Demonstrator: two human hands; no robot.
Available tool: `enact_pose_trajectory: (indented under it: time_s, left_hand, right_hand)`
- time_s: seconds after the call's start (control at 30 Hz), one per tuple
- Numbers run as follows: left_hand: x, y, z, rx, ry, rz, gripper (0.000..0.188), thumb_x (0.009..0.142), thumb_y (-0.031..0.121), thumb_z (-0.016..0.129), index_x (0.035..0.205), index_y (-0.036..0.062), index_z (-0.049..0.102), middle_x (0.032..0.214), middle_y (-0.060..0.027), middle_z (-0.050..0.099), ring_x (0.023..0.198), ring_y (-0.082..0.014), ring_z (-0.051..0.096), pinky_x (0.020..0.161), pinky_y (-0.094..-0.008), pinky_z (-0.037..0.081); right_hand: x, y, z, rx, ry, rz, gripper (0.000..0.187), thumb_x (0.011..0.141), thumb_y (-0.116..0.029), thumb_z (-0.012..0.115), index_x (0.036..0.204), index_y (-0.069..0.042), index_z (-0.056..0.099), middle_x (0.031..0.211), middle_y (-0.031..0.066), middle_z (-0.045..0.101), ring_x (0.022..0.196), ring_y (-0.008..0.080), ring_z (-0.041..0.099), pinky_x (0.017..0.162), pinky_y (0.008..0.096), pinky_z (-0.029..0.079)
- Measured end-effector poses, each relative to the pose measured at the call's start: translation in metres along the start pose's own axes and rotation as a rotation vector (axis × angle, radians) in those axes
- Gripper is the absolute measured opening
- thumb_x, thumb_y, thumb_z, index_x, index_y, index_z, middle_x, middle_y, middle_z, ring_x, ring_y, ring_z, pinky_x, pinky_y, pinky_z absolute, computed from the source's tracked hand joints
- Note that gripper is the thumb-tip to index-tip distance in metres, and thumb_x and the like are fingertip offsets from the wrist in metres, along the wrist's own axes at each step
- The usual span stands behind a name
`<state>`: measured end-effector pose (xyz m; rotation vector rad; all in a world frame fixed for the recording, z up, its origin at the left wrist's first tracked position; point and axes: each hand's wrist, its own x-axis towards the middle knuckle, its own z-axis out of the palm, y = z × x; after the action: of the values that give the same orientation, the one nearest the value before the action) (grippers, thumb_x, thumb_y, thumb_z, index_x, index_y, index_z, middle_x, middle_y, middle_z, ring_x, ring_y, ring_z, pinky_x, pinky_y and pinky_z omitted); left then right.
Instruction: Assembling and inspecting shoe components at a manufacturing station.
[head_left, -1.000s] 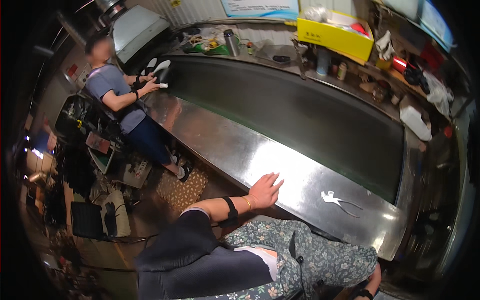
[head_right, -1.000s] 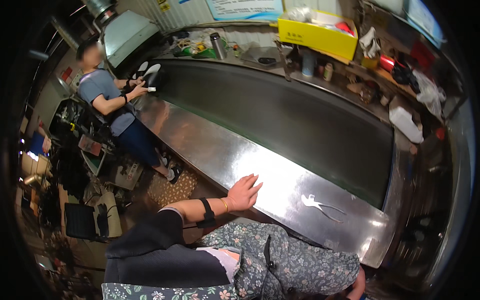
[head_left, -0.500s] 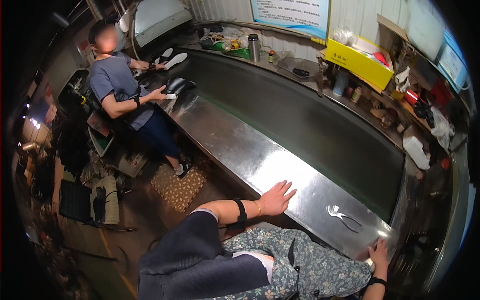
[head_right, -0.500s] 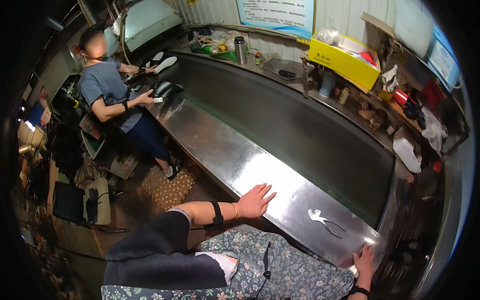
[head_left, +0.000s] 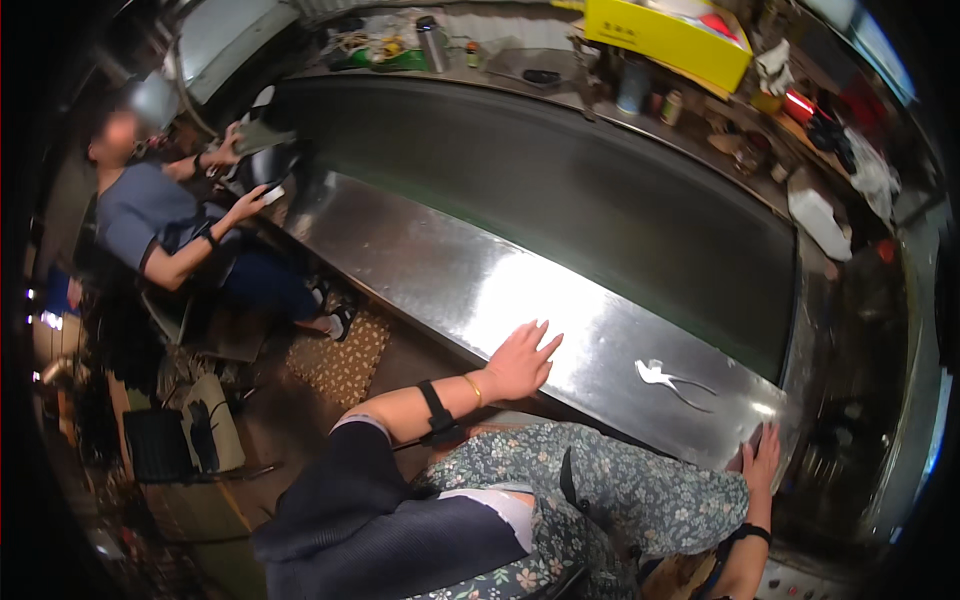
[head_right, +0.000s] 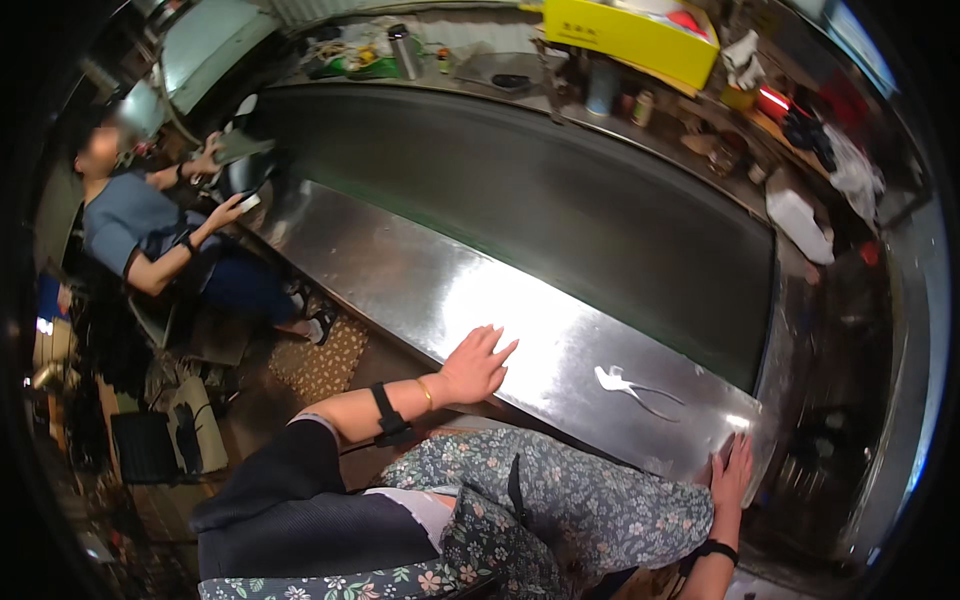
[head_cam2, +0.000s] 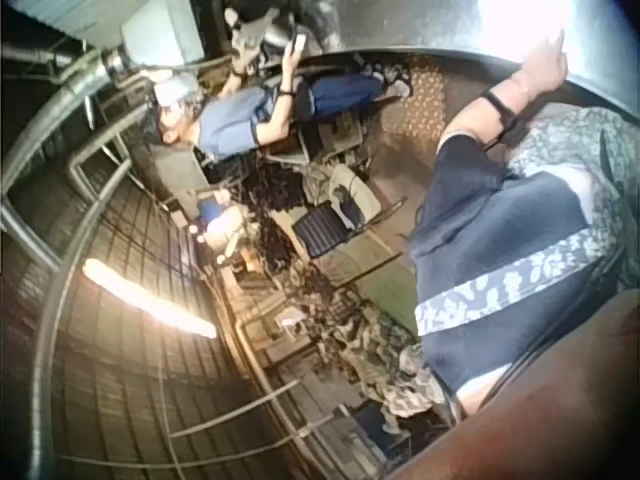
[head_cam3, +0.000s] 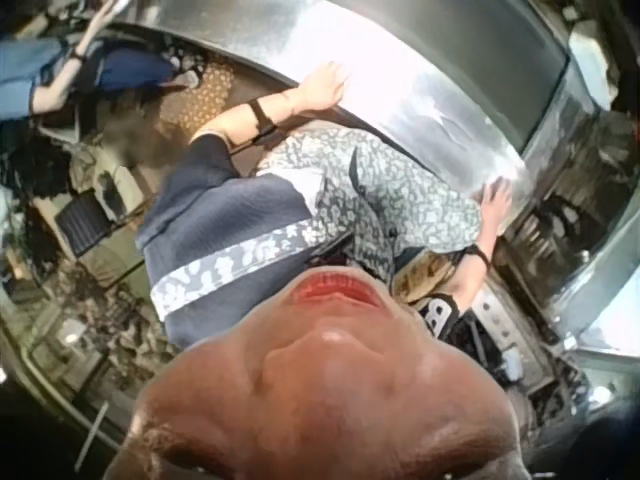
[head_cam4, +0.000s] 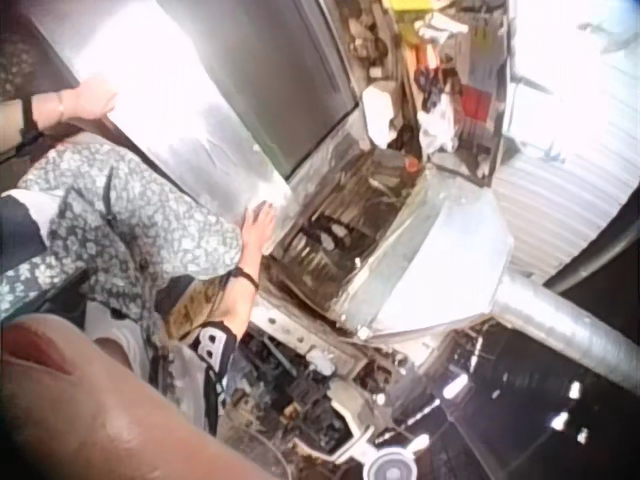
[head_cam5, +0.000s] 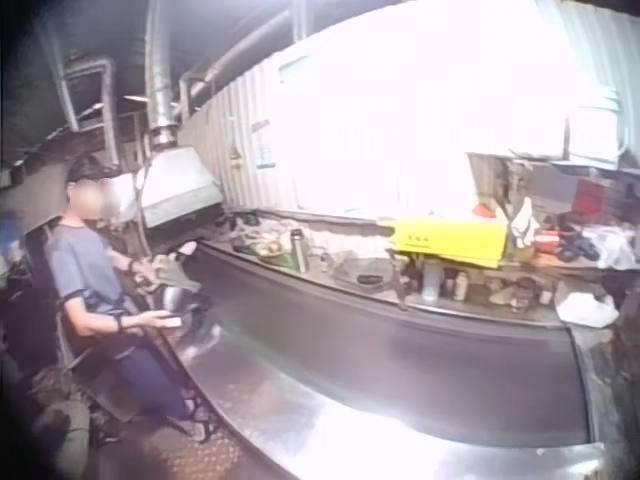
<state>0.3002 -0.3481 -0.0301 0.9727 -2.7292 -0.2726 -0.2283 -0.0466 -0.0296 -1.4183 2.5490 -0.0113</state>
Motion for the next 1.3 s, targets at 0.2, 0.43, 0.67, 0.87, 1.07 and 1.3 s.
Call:
enact_pose_trajectory:
  time_s: [0.2, 0.43, 0.67, 0.87, 1.07, 1.3]
  left_hand:
    - [0.056, -0.031, -0.024, 0.011, 0.072, -0.185, 0.060, 0.090, 0.030, 0.061, 0.140, 0.0024, 0.047, 0.149, -0.0305, 0.032, 0.139, -0.0453, 0.031, 0.115, -0.0510, 0.028]
    - [0.084, -0.041, -0.009, 0.083, -0.065, -0.198, 0.065, 0.101, 0.043, 0.039, 0.150, 0.0010, 0.031, 0.156, -0.0320, 0.018, 0.147, -0.0441, 0.015, 0.121, -0.0517, 0.013]
    - [0.083, -0.040, -0.011, 0.093, -0.098, -0.202, 0.066, 0.102, 0.043, 0.036, 0.151, -0.0005, 0.029, 0.157, -0.0327, 0.015, 0.148, -0.0445, 0.013, 0.120, -0.0524, 0.012]
    - [0.092, -0.039, -0.001, 0.111, -0.173, -0.186, 0.067, 0.101, 0.044, 0.037, 0.151, -0.0010, 0.029, 0.158, -0.0322, 0.013, 0.149, -0.0441, 0.011, 0.120, -0.0525, 0.014]
    - [0.090, -0.050, -0.005, 0.172, -0.030, -0.187, 0.062, 0.092, 0.036, 0.056, 0.139, -0.0042, 0.048, 0.152, -0.0299, 0.025, 0.143, -0.0450, 0.022, 0.117, -0.0530, 0.023]
    - [0.096, -0.045, 0.010, 0.188, -0.086, -0.222, 0.068, 0.098, 0.041, 0.046, 0.150, 0.0003, 0.032, 0.157, -0.0303, 0.018, 0.148, -0.0425, 0.014, 0.121, -0.0512, 0.012]
  right_hand:
    - [-0.010, 0.026, 0.030, -0.130, 0.083, 0.140, 0.065, 0.100, -0.039, 0.047, 0.154, -0.008, 0.028, 0.161, 0.0212, 0.018, 0.148, 0.0393, 0.017, 0.121, 0.0466, 0.013]
    - [-0.016, 0.041, 0.038, -0.194, 0.113, 0.114, 0.065, 0.102, -0.041, 0.044, 0.155, -0.009, 0.026, 0.162, 0.0195, 0.018, 0.147, 0.0390, 0.019, 0.120, 0.0469, 0.014]
    - [-0.009, 0.052, 0.047, -0.244, 0.183, 0.075, 0.064, 0.103, -0.043, 0.042, 0.155, -0.009, 0.026, 0.161, 0.0193, 0.020, 0.146, 0.0394, 0.023, 0.120, 0.0463, 0.017]
    - [-0.020, 0.051, 0.048, -0.246, 0.193, 0.108, 0.062, 0.100, -0.037, 0.049, 0.151, -0.004, 0.035, 0.157, 0.0228, 0.029, 0.144, 0.0398, 0.027, 0.119, 0.0463, 0.020]
    - [-0.009, 0.014, 0.037, -0.101, 0.246, 0.047, 0.062, 0.096, -0.032, 0.054, 0.145, 0.003, 0.039, 0.153, 0.0247, 0.034, 0.143, 0.0393, 0.028, 0.119, 0.0450, 0.020]
    - [-0.018, 0.011, 0.028, -0.078, 0.192, 0.188, 0.065, 0.099, -0.045, 0.049, 0.153, -0.013, 0.032, 0.161, 0.0162, 0.023, 0.148, 0.0364, 0.020, 0.120, 0.0496, 0.015]
